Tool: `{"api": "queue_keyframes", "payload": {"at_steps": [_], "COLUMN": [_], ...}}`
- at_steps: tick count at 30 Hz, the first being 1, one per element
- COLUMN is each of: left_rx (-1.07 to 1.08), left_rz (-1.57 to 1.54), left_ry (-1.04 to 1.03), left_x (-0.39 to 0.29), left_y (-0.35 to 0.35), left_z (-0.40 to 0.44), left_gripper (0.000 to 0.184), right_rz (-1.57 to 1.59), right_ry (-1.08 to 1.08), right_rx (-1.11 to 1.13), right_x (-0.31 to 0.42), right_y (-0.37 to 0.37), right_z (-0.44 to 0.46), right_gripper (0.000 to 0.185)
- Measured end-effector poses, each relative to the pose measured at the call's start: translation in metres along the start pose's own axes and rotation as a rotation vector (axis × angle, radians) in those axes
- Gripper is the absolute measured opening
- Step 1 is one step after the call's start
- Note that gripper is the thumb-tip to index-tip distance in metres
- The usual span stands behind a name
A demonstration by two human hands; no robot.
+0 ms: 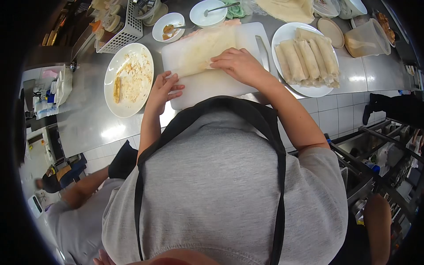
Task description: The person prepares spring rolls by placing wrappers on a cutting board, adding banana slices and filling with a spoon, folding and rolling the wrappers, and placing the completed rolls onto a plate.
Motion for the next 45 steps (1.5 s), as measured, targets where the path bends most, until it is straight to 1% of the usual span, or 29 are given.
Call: {"api": "queue_keyframes", "payload": {"at_steps": [5,7,9,11,12,13,14,15,16,18,19,20,21,22,23,24,26,28,29,31,33,34,36,38,40,41,43,44,45], "left_rx": [0.054,0.024,-0.039,-0.197,-0.220,-0.247,-0.253,-0.287,-0.285,-0.148,-0.143,-0.140,-0.102,-0.064,-0.068,-0.064,-0.069,-0.078,-0.058,-0.038,0.004,0.006,-0.111,-0.082,0.037,0.038,0.069,0.068,0.079], "left_rz": [-0.052,-0.080,-0.127,-0.299,-0.376,-0.379,-0.443,-0.401,-0.402,-0.282,-0.192,-0.191,-0.096,0.000,-0.003,-0.003,0.198,0.237,0.295,0.353,0.541,0.541,0.677,0.662,0.501,0.500,0.475,0.475,0.453], "left_ry": [0.052,-0.039,-0.057,-0.209,-0.236,-0.266,-0.400,-0.531,-0.532,-0.719,-0.770,-0.770,-0.773,-0.774,-0.767,-0.767,-0.853,-0.858,-0.908,-0.956,-1.035,-1.035,-1.251,-1.236,-1.202,-1.203,-1.086,-1.086,-1.028], "left_x": [0.009,0.001,0.000,0.009,0.007,0.003,0.001,-0.005,-0.007,-0.016,-0.016,-0.016,-0.017,-0.018,-0.018,-0.019,-0.021,-0.024,-0.025,-0.028,-0.030,-0.031,-0.033,-0.032,-0.028,-0.026,-0.024,-0.024,-0.027], "left_y": [0.006,-0.003,-0.015,-0.024,-0.029,-0.034,-0.040,-0.047,-0.055,-0.072,-0.078,-0.080,-0.083,-0.086,-0.086,-0.085,-0.085,-0.085,-0.086,-0.086,-0.089,-0.089,-0.089,-0.088,-0.090,-0.089,-0.087,-0.086,-0.084], "left_z": [0.003,0.012,0.019,0.031,0.033,0.033,0.037,0.037,0.037,0.033,0.031,0.030,0.029,0.028,0.029,0.029,0.028,0.027,0.026,0.024,0.021,0.021,0.014,0.016,0.023,0.026,0.030,0.030,0.028], "left_gripper": [0.069,0.065,0.060,0.058,0.060,0.058,0.056,0.049,0.049,0.040,0.030,0.030,0.026,0.023,0.017,0.017,0.015,0.015,0.015,0.016,0.018,0.018,0.018,0.017,0.015,0.015,0.012,0.012,0.012], "right_rz": [0.044,0.044,0.034,0.054,0.052,0.063,0.075,0.073,0.073,0.074,0.067,0.061,0.061,0.042,0.021,0.020,0.245,0.281,0.316,0.303,0.290,0.260,0.231,0.226,0.290,0.355,0.338,0.322,0.322], "right_ry": [-0.039,-0.051,-0.066,-0.058,-0.062,-0.078,-0.092,-0.095,-0.082,-0.068,-0.064,-0.060,-0.064,-0.017,0.032,0.029,-0.100,-0.140,-0.178,-0.166,-0.154,-0.131,-0.110,-0.064,-0.094,-0.121,-0.140,-0.159,-0.157], "right_rx": [0.021,0.033,0.038,0.015,0.015,0.027,0.039,0.038,0.025,0.011,0.014,0.016,0.014,-0.040,-0.095,-0.096,-0.096,-0.110,-0.123,-0.165,-0.209,-0.233,-0.258,-0.165,-0.167,-0.168,-0.148,-0.128,-0.128], "right_x": [-0.002,0.000,0.001,0.000,0.000,0.000,0.000,0.000,0.001,0.000,0.000,-0.001,-0.002,0.000,0.001,0.001,-0.001,-0.001,-0.002,-0.002,-0.001,0.000,0.000,-0.002,-0.003,-0.003,0.002,0.004,0.006], "right_y": [-0.002,0.000,0.001,0.000,0.001,0.000,0.000,-0.001,-0.001,-0.001,-0.001,-0.001,-0.002,-0.002,0.000,0.000,0.002,0.005,0.006,0.007,0.008,0.009,0.008,0.003,0.001,0.001,0.005,0.007,0.007], "right_z": [0.000,0.001,0.003,0.001,0.000,0.000,0.000,0.000,0.000,0.000,0.000,-0.001,-0.001,-0.001,-0.002,-0.003,-0.006,-0.007,-0.007,-0.007,-0.008,-0.008,-0.010,-0.014,-0.016,-0.016,-0.013,-0.012,-0.011], "right_gripper": [0.022,0.022,0.023,0.025,0.025,0.026,0.027,0.027,0.027,0.027,0.026,0.025,0.025,0.025,0.024,0.024,0.027,0.028,0.031,0.032,0.033,0.033,0.033,0.036,0.034,0.033,0.030,0.027,0.027]}}
Point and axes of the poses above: each hand's wrist, its own z-axis towards the middle knuckle, its own y-axis out of the back of the hand, x = y × z, the point moved 3 cm from there along z, towards the middle knuckle, and after that the axes turned 4 degrees about z, right-handed, at the moved point
